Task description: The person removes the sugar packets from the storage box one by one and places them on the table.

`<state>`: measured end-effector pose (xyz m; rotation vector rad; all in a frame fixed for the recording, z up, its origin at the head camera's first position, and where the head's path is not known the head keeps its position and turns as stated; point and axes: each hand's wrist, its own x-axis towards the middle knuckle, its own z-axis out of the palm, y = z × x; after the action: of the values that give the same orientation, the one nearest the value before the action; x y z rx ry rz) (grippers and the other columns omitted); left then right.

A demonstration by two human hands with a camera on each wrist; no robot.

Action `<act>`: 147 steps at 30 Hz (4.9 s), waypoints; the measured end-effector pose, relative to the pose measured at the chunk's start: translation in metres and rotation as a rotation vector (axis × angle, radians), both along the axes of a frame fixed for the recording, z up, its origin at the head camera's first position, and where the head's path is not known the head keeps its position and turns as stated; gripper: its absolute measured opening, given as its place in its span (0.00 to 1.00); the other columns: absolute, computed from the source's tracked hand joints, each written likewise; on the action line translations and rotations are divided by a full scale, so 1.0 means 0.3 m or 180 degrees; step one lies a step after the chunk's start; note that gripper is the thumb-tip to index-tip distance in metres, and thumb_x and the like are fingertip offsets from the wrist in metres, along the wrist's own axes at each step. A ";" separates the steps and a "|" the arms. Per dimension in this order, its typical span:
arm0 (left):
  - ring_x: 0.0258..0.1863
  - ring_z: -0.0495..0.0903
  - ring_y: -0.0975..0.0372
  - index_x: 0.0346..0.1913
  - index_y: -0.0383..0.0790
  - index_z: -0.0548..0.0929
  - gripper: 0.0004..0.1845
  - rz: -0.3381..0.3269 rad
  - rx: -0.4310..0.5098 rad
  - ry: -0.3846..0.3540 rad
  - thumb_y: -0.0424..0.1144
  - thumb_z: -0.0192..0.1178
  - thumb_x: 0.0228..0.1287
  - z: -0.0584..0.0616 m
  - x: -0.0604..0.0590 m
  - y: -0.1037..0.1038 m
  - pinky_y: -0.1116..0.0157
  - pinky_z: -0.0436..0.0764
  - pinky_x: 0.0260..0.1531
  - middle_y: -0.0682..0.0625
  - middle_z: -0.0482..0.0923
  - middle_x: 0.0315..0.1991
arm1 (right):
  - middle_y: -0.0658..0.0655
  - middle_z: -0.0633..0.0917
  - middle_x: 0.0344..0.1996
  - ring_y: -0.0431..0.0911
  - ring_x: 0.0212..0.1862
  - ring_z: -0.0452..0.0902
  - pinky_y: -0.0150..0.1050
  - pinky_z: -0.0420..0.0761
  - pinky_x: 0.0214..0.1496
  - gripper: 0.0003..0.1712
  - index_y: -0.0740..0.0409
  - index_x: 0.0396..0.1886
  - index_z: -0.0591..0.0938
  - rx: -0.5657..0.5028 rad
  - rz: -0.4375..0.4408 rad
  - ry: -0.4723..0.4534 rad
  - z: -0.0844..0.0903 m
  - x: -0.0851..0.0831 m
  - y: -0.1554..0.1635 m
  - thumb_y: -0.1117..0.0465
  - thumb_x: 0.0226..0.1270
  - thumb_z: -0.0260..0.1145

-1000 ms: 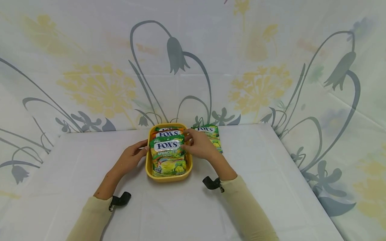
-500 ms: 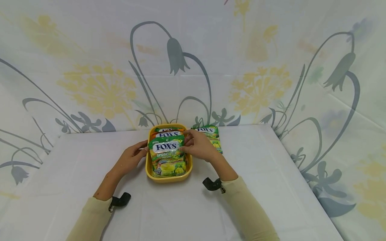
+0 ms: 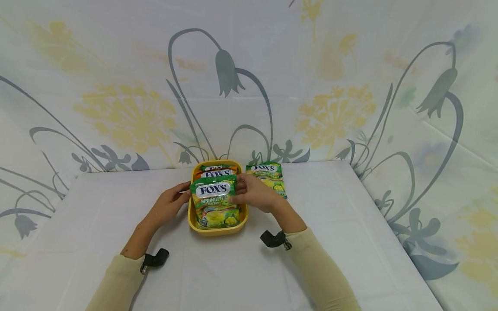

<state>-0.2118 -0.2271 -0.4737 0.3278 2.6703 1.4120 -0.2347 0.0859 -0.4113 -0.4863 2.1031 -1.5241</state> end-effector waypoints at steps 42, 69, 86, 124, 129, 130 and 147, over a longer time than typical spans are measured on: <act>0.70 0.76 0.40 0.81 0.34 0.65 0.30 -0.0011 -0.0002 0.0054 0.47 0.47 0.87 -0.009 -0.003 0.000 0.41 0.79 0.66 0.34 0.72 0.74 | 0.69 0.81 0.66 0.56 0.63 0.82 0.51 0.79 0.71 0.74 0.67 0.85 0.34 0.1188 0.0286 0.1119 -0.029 0.068 -0.089 0.59 0.61 0.83; 0.69 0.77 0.39 0.80 0.32 0.66 0.30 -0.0074 0.0000 0.0057 0.48 0.47 0.87 -0.002 -0.005 0.000 0.40 0.79 0.66 0.33 0.73 0.73 | 0.65 0.78 0.68 0.56 0.69 0.75 0.54 0.75 0.74 0.47 0.64 0.83 0.57 0.0860 -0.0124 0.0992 -0.014 0.062 -0.074 0.64 0.72 0.73; 0.72 0.73 0.39 0.82 0.35 0.63 0.34 -0.0027 -0.0108 0.0048 0.54 0.47 0.87 0.007 0.003 0.002 0.40 0.75 0.69 0.33 0.70 0.76 | 0.61 0.78 0.68 0.54 0.69 0.74 0.54 0.74 0.76 0.45 0.60 0.82 0.59 0.0535 -0.0310 0.0864 0.031 0.053 -0.039 0.65 0.73 0.72; 0.72 0.74 0.39 0.82 0.35 0.64 0.34 -0.0011 -0.0156 0.0054 0.54 0.48 0.86 0.004 -0.004 0.002 0.41 0.75 0.70 0.33 0.69 0.76 | 0.68 0.82 0.60 0.57 0.56 0.84 0.50 0.87 0.57 0.36 0.62 0.76 0.62 0.0198 -0.0576 0.0726 0.076 -0.009 0.138 0.69 0.75 0.67; 0.72 0.73 0.39 0.82 0.34 0.63 0.34 -0.0005 -0.0167 0.0049 0.54 0.47 0.86 0.007 -0.004 0.002 0.40 0.74 0.70 0.32 0.69 0.76 | 0.68 0.82 0.61 0.57 0.56 0.84 0.50 0.86 0.57 0.35 0.62 0.76 0.63 0.0217 -0.0653 0.0728 0.077 -0.014 0.158 0.69 0.75 0.67; 0.72 0.73 0.38 0.82 0.34 0.63 0.34 -0.0006 -0.0173 0.0050 0.54 0.47 0.86 0.007 -0.004 0.002 0.40 0.74 0.70 0.32 0.69 0.76 | 0.69 0.82 0.61 0.57 0.56 0.84 0.50 0.86 0.57 0.35 0.62 0.76 0.63 0.0191 -0.0658 0.0718 0.079 -0.014 0.162 0.69 0.75 0.66; 0.73 0.72 0.38 0.82 0.34 0.63 0.35 -0.0021 -0.0211 0.0018 0.54 0.47 0.87 0.003 -0.009 0.002 0.40 0.73 0.71 0.32 0.68 0.76 | 0.73 0.80 0.63 0.61 0.58 0.84 0.49 0.86 0.58 0.35 0.65 0.78 0.60 -0.0068 -0.0837 0.0488 0.100 -0.033 0.243 0.73 0.77 0.62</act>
<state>-0.2145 -0.2265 -0.4728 0.3350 2.7107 1.3194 -0.2445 0.1588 -0.3813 -0.3544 2.3466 -1.7025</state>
